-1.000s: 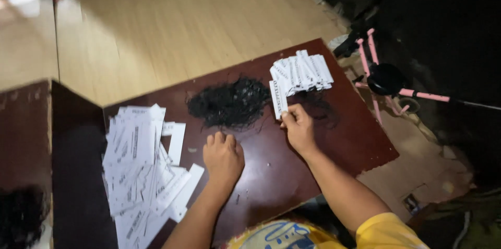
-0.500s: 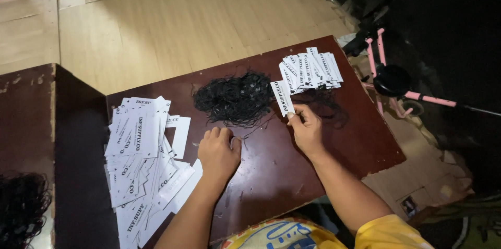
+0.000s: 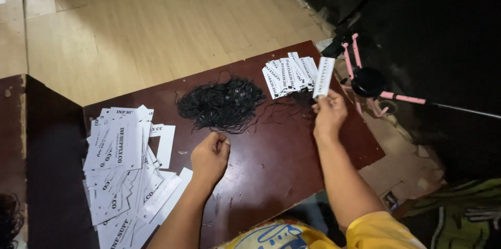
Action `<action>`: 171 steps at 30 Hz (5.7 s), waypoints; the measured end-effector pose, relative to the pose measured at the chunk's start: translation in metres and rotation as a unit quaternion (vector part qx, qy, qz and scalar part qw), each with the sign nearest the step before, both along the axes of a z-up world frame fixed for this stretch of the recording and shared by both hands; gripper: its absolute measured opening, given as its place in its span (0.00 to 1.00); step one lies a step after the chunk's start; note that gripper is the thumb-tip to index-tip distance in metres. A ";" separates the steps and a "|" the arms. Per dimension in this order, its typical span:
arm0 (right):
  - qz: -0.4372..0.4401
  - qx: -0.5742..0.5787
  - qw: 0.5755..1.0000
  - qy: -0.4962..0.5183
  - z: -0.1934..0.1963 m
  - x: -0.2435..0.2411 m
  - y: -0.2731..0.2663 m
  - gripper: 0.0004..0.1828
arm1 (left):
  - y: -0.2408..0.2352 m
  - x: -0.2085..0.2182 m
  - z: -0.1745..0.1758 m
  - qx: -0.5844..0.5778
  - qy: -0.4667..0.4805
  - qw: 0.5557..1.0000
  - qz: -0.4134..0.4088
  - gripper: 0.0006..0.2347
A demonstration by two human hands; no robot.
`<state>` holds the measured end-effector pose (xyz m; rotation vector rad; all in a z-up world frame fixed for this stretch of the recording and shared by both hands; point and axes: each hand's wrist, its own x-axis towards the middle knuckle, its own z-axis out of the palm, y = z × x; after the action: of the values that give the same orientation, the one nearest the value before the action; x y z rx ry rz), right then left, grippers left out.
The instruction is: The person sits at a table and repeatedly picks up a black wire from a pile, inserts it into a white paper tag, and places the tagged wire onto a growing stack. The person handles the wires and tags by hand throughout the process.
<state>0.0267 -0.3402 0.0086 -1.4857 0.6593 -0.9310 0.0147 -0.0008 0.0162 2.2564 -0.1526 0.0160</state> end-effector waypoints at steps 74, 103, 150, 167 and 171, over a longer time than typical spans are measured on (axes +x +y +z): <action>0.364 -0.585 0.717 -0.103 0.015 0.001 0.131 0.03 | -0.004 0.001 0.001 0.074 -0.248 0.966 -0.009 0.04; 0.279 -0.591 0.751 0.094 0.005 0.013 0.106 0.04 | -0.005 0.009 -0.019 0.102 -0.262 0.959 -0.034 0.13; 0.275 -0.556 0.776 0.112 0.007 0.015 0.091 0.04 | -0.002 0.006 -0.010 0.048 -0.241 0.969 -0.038 0.12; 0.425 -0.098 0.894 0.106 0.019 0.015 0.101 0.08 | -0.002 0.007 -0.016 0.062 -0.240 0.968 -0.036 0.12; 0.413 -0.194 0.888 0.061 0.017 0.020 0.094 0.14 | -0.002 0.006 -0.013 0.057 -0.236 0.969 -0.037 0.11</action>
<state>0.0462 -0.2457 0.0252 -1.9502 -0.1265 -0.3005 0.0207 -0.0024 0.0030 2.3227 -0.5018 0.5180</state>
